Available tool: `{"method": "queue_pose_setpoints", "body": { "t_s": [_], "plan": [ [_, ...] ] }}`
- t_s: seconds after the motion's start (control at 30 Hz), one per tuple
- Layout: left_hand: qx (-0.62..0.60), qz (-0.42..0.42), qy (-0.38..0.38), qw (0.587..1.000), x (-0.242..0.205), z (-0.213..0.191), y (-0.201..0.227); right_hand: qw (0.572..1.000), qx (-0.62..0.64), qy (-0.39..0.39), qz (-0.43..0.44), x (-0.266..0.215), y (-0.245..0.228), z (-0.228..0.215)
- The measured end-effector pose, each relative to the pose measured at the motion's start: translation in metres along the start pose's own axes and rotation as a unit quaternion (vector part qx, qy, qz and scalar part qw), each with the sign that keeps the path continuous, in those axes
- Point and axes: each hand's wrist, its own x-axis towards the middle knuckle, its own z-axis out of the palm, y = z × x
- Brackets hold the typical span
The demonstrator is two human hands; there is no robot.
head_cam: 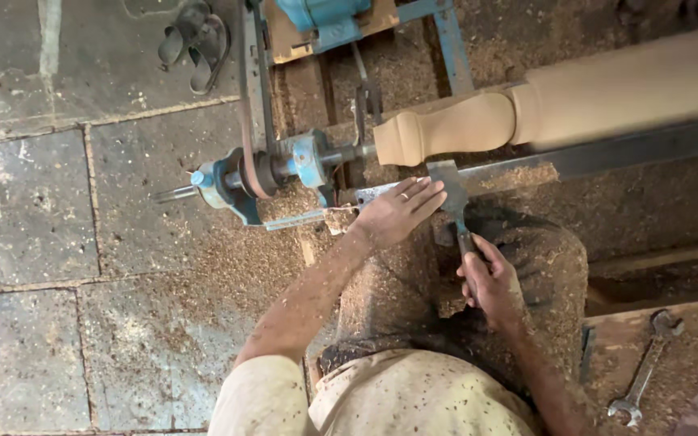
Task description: The person shapes a rotating wooden workpiece on a lathe using a chisel, then smooths the surface with sandpaper. The workpiece is a turned leg or spindle, and the person refines its contours and finish.
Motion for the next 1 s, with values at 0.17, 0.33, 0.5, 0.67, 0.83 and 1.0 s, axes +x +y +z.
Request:
{"method": "queue_pose_setpoints", "body": {
  "t_s": [0.17, 0.33, 0.5, 0.67, 0.83, 1.0],
  "plan": [
    [-0.011, -0.011, 0.062, 0.998, -0.002, 0.009, -0.005, 0.999, -0.012, 0.011, 0.037, 0.0, -0.011, 0.001],
    [0.011, -0.015, 0.083, 0.996, -0.003, 0.007, -0.004, 0.999, -0.033, -0.016, 0.032, 0.0, -0.022, 0.001],
    [0.011, -0.014, 0.078, 0.997, 0.001, 0.002, -0.004, 0.998, -0.034, -0.001, 0.055, 0.002, -0.023, 0.002],
    [0.035, 0.008, 0.062, 0.997, 0.001, -0.004, -0.003, 0.998, -0.021, -0.002, 0.058, 0.002, -0.02, 0.004],
    [0.031, -0.002, 0.058, 0.998, 0.004, -0.006, -0.002, 0.998, -0.022, 0.005, 0.058, 0.003, -0.02, 0.005],
    [0.032, 0.002, 0.059, 0.998, 0.004, -0.003, -0.002, 0.998, -0.015, -0.004, 0.064, 0.005, -0.02, 0.003]
  ]
}}
